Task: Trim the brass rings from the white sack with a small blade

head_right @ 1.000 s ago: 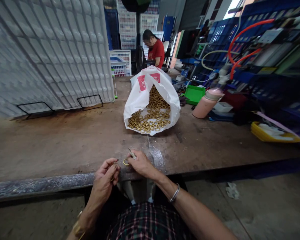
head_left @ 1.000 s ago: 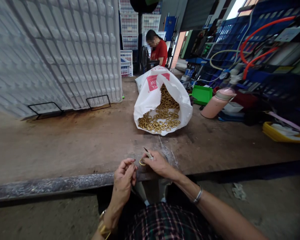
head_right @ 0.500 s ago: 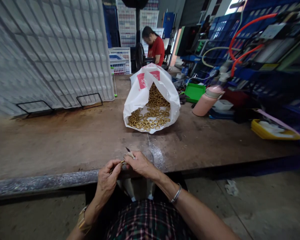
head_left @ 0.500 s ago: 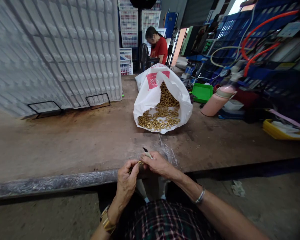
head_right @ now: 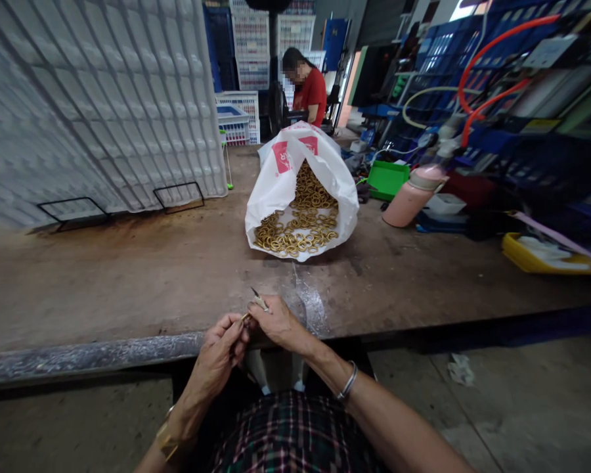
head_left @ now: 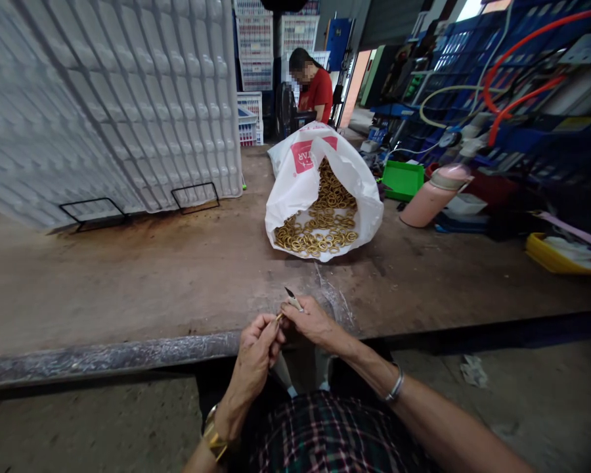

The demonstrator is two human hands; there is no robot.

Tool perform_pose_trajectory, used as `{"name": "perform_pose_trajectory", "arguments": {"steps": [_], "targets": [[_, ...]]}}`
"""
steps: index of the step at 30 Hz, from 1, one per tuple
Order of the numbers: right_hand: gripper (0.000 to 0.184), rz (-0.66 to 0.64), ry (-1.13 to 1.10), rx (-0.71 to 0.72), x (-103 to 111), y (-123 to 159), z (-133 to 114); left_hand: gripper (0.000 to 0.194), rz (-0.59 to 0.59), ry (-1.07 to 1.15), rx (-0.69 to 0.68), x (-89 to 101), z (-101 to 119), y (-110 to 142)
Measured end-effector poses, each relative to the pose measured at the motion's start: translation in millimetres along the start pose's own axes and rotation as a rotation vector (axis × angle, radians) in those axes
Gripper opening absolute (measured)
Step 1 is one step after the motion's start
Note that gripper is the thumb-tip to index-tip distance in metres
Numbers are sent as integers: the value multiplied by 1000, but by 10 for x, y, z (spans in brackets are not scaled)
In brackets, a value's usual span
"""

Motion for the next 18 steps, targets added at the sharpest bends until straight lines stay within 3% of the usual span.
{"name": "perform_pose_trajectory", "arguments": {"steps": [4,9,18], "targets": [[22,71,255,-7,64,51,-28,34,40,32,12,35,-13,5],[16,-34,619,47,-120,126,-136,35,59,-29,-31,56,38,-7],[21,-29,787,0,-151,142,-136,38,136,-210,-74,98,156,33]]}}
Point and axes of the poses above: each hand's wrist, its own y-axis away from the middle knuckle, its own x-axis out of the back of the hand, z = x × y, the point moved 10 cm from there along -y, towards the middle knuckle, and after that the axes turned 15 degrees about -z, right-handed, at the moved point
